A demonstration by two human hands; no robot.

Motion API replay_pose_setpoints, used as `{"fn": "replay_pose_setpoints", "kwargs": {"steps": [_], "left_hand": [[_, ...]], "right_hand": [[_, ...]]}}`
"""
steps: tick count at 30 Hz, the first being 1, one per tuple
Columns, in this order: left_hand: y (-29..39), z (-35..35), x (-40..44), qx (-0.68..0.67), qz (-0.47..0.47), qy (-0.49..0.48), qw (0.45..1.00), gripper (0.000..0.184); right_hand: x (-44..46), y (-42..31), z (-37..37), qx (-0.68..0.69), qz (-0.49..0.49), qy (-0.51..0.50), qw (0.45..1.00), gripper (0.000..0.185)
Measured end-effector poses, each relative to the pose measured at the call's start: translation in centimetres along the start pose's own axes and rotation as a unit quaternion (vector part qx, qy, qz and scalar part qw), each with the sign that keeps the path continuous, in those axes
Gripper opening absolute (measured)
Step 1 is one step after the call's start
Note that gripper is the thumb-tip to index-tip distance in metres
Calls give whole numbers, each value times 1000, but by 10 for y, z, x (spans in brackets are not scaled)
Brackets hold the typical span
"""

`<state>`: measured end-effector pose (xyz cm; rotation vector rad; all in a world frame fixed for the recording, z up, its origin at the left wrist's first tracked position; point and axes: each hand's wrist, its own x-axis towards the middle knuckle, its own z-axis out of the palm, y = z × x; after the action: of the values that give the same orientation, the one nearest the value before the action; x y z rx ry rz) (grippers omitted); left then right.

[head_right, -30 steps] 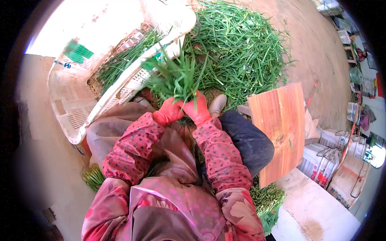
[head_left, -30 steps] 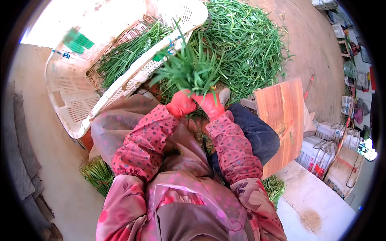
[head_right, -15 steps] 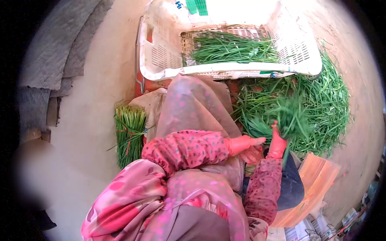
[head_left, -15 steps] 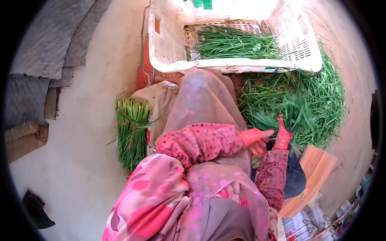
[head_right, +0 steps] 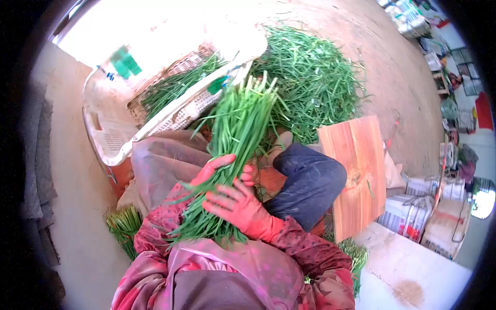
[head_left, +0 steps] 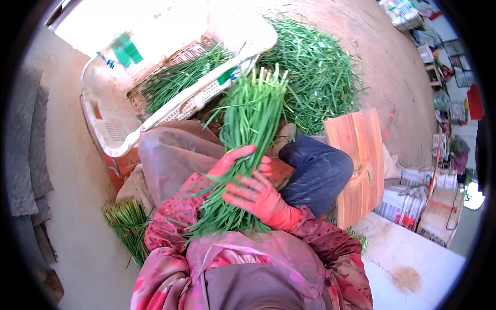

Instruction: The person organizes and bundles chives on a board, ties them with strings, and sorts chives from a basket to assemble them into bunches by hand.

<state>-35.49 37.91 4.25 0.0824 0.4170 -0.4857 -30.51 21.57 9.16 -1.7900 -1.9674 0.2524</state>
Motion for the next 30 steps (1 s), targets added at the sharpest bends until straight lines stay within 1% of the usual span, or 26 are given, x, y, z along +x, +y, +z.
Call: {"fn": "replay_pose_setpoints", "kwargs": {"steps": [1, 2, 3, 4, 5, 6, 7, 8, 9, 10, 11, 12, 13, 14, 15, 16, 17, 18, 19, 21, 23, 25, 27, 28, 29, 30], "left_hand": [[3, -4, -5, 40, 13, 51, 998, 40], [4, -5, -8, 47, 7, 49, 998, 40], [3, -6, -12, 93, 55, 85, 990, 37], [2, -6, -15, 138, 105, 120, 977, 35], [5, 22, -34, 189, 94, 170, 963, 32], [6, 20, -44, 228, 86, 183, 952, 31], [5, 15, -56, 265, 79, 197, 941, 30], [5, 15, -70, 264, 76, 202, 940, 30], [5, 19, -86, 294, 41, 203, 933, 29], [6, 22, -101, 325, 6, 203, 924, 27], [5, 20, -116, 325, 4, 210, 922, 27], [1, 18, -131, 351, -19, 219, 910, 27], [-5, 16, -147, 373, -42, 227, 898, 27], [-9, 17, -161, 368, -40, 235, 899, 27], [-16, 18, -176, 363, -71, 252, 894, 30], [-26, 16, -193, 354, -104, 268, 890, 34], [-46, -2, -209, 323, -84, 294, 896, 44], [-55, -2, -220, 308, -88, 303, 897, 47], [-60, 0, -228, 295, -91, 310, 899, 51], [-64, -6, -237, 323, -106, 322, 884, 50], [-76, -31, -240, 377, -63, 287, 879, 46], [-67, -3, -230, 391, -75, 290, 870, 42], [-66, 11, -222, 329, -53, 314, 889, 43], [-66, 11, -223, 325, -43, 298, 897, 46], [-65, 5, -228, 323, -44, 298, 897, 46], [-66, -6, -235, 392, -71, 276, 875, 43]], "right_hand": [[0, -1, -7, 64, -33, 1, 997, 50], [-5, 2, -19, 161, 60, 6, 985, 46], [-11, 8, -28, 257, 151, 12, 955, 43], [-9, 22, -35, 282, 176, 187, 924, 36], [-27, 48, -17, 106, 235, 287, 923, 44], [-25, 58, -19, 148, 350, 327, 865, 55], [-21, 69, -28, 154, 363, 341, 854, 64], [-13, 70, -35, 181, 379, 318, 850, 67], [0, 67, -39, 210, 396, 295, 844, 70], [9, 68, -27, 181, 367, 265, 873, 72], [19, 71, -10, 149, 333, 234, 901, 75], [22, 77, 21, 46, 305, 167, 936, 74], [22, 86, 50, -14, 228, 173, 958, 52], [19, 94, 66, 7, 233, 116, 966, 37], [15, 104, 79, 29, 235, 57, 970, 24], [4, 125, 101, -27, 231, 103, 967, 16], [-9, 146, 115, -82, 227, 150, 959, 13], [-18, 156, 102, -4, 355, 111, 928, 14], [-22, 163, 80, 71, 473, 68, 875, 15], [-17, 162, 49, 139, 497, 48, 855, 29], [22, 106, -3, 77, 314, 146, 935, 46], [57, 57, -20, 70, 193, 110, 972, 60], [80, 29, 4, -20, 125, 101, 987, 55], [88, 25, 16, -51, 101, 98, 989, 53], [92, 40, 45, -65, 149, -54, 985, 44], [92, 57, 76, -78, 192, -204, 957, 34]]}}
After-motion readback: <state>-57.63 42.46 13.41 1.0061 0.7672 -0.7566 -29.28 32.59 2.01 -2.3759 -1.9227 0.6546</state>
